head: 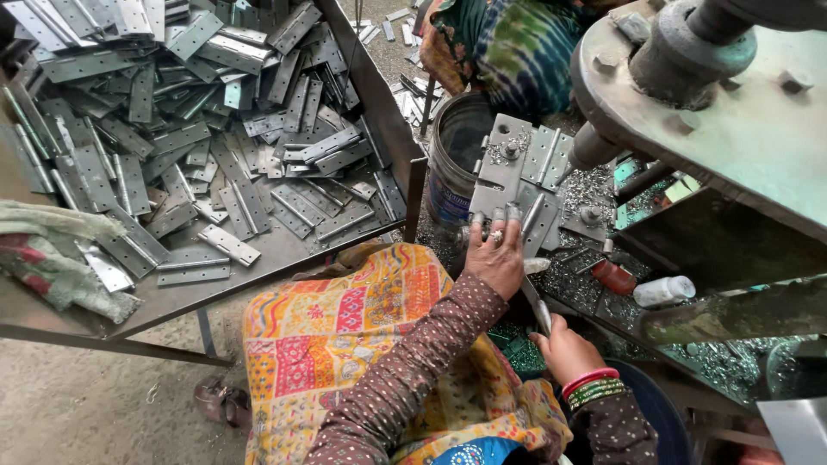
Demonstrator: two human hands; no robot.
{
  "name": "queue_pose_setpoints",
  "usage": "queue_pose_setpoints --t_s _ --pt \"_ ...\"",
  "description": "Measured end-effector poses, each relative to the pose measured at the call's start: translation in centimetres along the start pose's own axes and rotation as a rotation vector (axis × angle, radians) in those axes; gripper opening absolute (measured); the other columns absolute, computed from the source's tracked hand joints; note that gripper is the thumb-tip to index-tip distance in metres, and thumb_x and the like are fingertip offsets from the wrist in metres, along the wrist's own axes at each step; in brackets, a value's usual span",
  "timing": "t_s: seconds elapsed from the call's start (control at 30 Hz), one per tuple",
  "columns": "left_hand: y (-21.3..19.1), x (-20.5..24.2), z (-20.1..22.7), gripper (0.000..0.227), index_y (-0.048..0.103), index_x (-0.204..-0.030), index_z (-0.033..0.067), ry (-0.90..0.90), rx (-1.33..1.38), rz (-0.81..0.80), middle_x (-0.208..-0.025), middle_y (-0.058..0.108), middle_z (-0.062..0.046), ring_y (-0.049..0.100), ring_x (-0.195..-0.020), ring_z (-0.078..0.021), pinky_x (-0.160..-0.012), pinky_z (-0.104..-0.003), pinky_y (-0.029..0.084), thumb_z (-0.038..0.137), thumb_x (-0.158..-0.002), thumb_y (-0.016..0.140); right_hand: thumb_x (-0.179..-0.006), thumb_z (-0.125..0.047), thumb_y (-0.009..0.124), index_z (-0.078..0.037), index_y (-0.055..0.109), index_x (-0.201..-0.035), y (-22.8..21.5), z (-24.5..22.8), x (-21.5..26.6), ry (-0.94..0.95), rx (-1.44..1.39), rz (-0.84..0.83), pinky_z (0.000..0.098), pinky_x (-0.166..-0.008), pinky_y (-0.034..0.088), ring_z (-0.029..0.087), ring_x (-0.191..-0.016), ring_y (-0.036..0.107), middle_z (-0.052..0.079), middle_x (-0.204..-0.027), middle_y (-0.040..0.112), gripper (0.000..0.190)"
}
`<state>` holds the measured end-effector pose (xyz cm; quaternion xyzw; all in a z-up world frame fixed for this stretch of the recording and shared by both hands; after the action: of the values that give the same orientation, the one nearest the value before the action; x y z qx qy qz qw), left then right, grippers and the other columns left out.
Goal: The person operates a manual press machine to process metal hinge components. They pick up a hinge from a bin, place it into the press, activate the lever, and then remove the processed hinge, repeating this cycle continuously.
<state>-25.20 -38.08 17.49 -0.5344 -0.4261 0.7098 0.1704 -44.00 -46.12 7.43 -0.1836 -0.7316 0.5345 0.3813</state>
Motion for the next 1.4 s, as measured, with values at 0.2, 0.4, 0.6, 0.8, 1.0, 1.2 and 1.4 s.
queue_pose_setpoints --t_s 0.2,0.4,0.6,0.8,1.0,1.2,1.4 --pt "2.8 -1.5 1.2 0.044 0.069 -0.121 0.003 0.058 0.047 -0.256 -0.141 0.057 -0.014 0.047 -0.137 -0.0287 -0.118 -0.06 0.024 0.025 -0.086 0.054 -0.094 -0.048 0.059 -0.007 0.059 -0.117 -0.8 0.2 0.0 0.076 -0.106 0.016 0.0547 -0.076 0.055 0.044 -0.087 0.071 0.023 -0.088 0.075 0.047" --pt "5.6 -4.0 0.7 0.043 0.065 -0.132 0.0015 -0.045 0.142 -0.302 -0.142 0.057 -0.01 0.049 -0.139 -0.0275 -0.117 -0.059 0.031 0.021 -0.096 0.052 -0.084 -0.05 0.066 -0.002 0.057 -0.12 2.5 1.7 0.1 0.0 -0.349 0.254 0.0555 -0.071 0.055 0.047 -0.082 0.069 0.026 -0.088 0.072 0.061" --pt "4.6 -3.9 0.0 0.041 0.067 -0.124 0.0021 -0.09 0.247 -0.304 -0.144 0.055 -0.009 0.05 -0.135 -0.0273 -0.112 -0.061 0.033 0.02 -0.091 0.051 -0.09 -0.047 0.063 -0.002 0.059 -0.116 13.1 2.6 -0.2 0.08 -0.441 0.264 0.0536 -0.073 0.054 0.046 -0.085 0.069 0.025 -0.091 0.071 0.053" --pt "5.0 -4.7 -0.7 0.035 0.068 -0.124 0.0051 0.004 0.136 -0.307 -0.146 0.055 -0.008 0.05 -0.137 -0.0259 -0.114 -0.062 0.032 0.014 -0.094 0.051 -0.082 -0.048 0.073 -0.002 0.068 -0.093 10.6 5.0 -2.7 0.072 -0.418 0.125 0.0513 -0.072 0.055 0.045 -0.082 0.07 0.026 -0.084 0.071 0.048" --pt "8.1 -7.0 0.2 0.032 0.068 -0.12 0.0054 -0.022 0.128 -0.465 -0.147 0.053 -0.014 0.047 -0.137 -0.0301 -0.116 -0.059 0.027 0.019 -0.097 0.05 -0.086 -0.054 0.069 0.001 0.06 -0.097 11.2 3.5 -0.2 0.166 -0.316 0.121 0.0521 -0.07 0.054 0.045 -0.081 0.07 0.025 -0.084 0.069 0.056" --pt "6.7 -4.8 -0.4 0.033 0.067 -0.126 0.0022 -0.036 0.19 -0.419 -0.146 0.058 -0.013 0.05 -0.139 -0.0298 -0.124 -0.056 0.025 0.015 -0.101 0.051 -0.086 -0.048 0.068 -0.001 0.058 -0.101 10.0 1.5 -0.1 0.049 -0.432 0.187 0.0544 -0.068 0.053 0.048 -0.08 0.068 0.025 -0.083 0.07 0.051" --pt "10.0 -8.4 0.5 0.033 0.069 -0.12 0.0073 -0.054 0.142 -0.404 -0.148 0.053 -0.012 0.049 -0.136 -0.0298 -0.119 -0.057 0.023 0.017 -0.094 0.051 -0.086 -0.052 0.071 -0.001 0.061 -0.098 7.8 3.5 0.1 0.171 -0.282 0.018 0.052 -0.075 0.056 0.044 -0.083 0.072 0.025 -0.083 0.072 0.053"
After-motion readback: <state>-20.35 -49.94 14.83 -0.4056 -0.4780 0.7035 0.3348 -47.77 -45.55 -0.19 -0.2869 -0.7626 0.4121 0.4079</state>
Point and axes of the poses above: each hand's wrist, its own x-axis away from the middle knuckle, its own y-axis out of the palm, z = x × y, the point moved 4 cm from there along -x, towards the middle knuckle
